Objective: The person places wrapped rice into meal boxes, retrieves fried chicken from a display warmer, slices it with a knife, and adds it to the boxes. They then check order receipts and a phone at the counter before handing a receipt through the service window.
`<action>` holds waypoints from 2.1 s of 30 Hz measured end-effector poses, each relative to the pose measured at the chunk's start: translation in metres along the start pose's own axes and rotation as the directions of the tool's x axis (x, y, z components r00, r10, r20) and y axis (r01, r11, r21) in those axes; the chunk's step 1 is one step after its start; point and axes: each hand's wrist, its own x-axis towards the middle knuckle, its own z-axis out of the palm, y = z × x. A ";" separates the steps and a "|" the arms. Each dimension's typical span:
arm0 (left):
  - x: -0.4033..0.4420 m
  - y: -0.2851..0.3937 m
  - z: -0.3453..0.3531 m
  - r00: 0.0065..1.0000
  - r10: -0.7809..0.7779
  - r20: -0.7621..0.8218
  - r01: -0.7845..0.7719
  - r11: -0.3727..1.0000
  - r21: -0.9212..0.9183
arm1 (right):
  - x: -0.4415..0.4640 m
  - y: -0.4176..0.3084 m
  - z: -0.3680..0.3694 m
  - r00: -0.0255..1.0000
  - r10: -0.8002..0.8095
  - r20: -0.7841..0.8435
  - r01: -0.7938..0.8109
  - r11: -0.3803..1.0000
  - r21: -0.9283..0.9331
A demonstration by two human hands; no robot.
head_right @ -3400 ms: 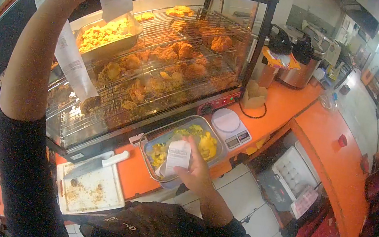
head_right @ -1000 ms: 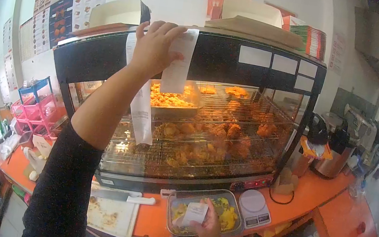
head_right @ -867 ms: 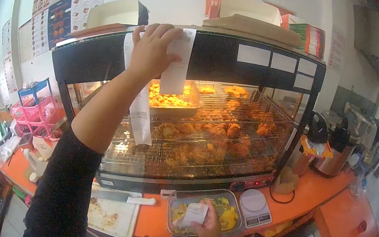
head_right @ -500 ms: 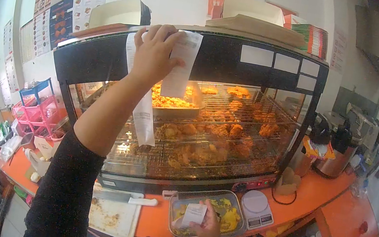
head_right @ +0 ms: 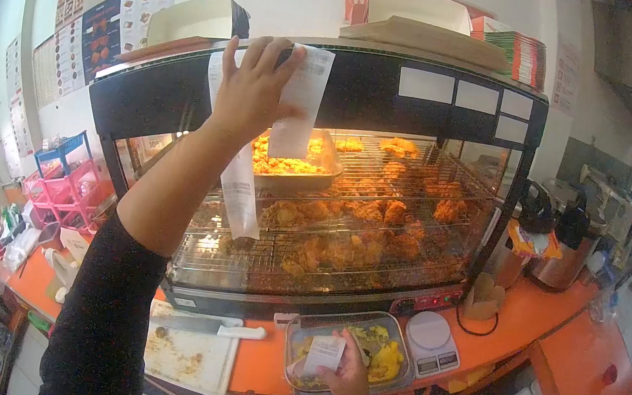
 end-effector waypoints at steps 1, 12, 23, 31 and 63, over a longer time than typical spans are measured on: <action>-0.001 0.001 -0.001 1.000 0.011 0.010 -0.011 1.000 0.019 | 0.000 0.000 0.000 1.000 0.001 0.002 -0.001 1.000 -0.015; 0.015 0.012 -0.001 0.993 -0.035 0.108 0.023 0.993 0.116 | -0.003 0.003 -0.003 0.999 0.036 -0.007 -0.036 0.999 -0.016; 0.045 0.004 0.023 0.979 -0.201 0.036 0.204 0.949 -0.242 | 0.010 0.025 -0.006 0.995 -0.007 0.096 0.015 0.997 -0.077; 0.043 0.006 0.031 0.980 -0.190 -0.053 0.185 0.979 -0.090 | 0.019 0.022 0.008 0.994 0.060 0.094 -0.052 0.995 -0.087; -0.235 0.107 -0.071 0.523 0.257 0.813 0.508 0.672 -0.539 | 0.005 -0.021 0.021 0.985 -0.171 0.011 0.172 0.982 -0.082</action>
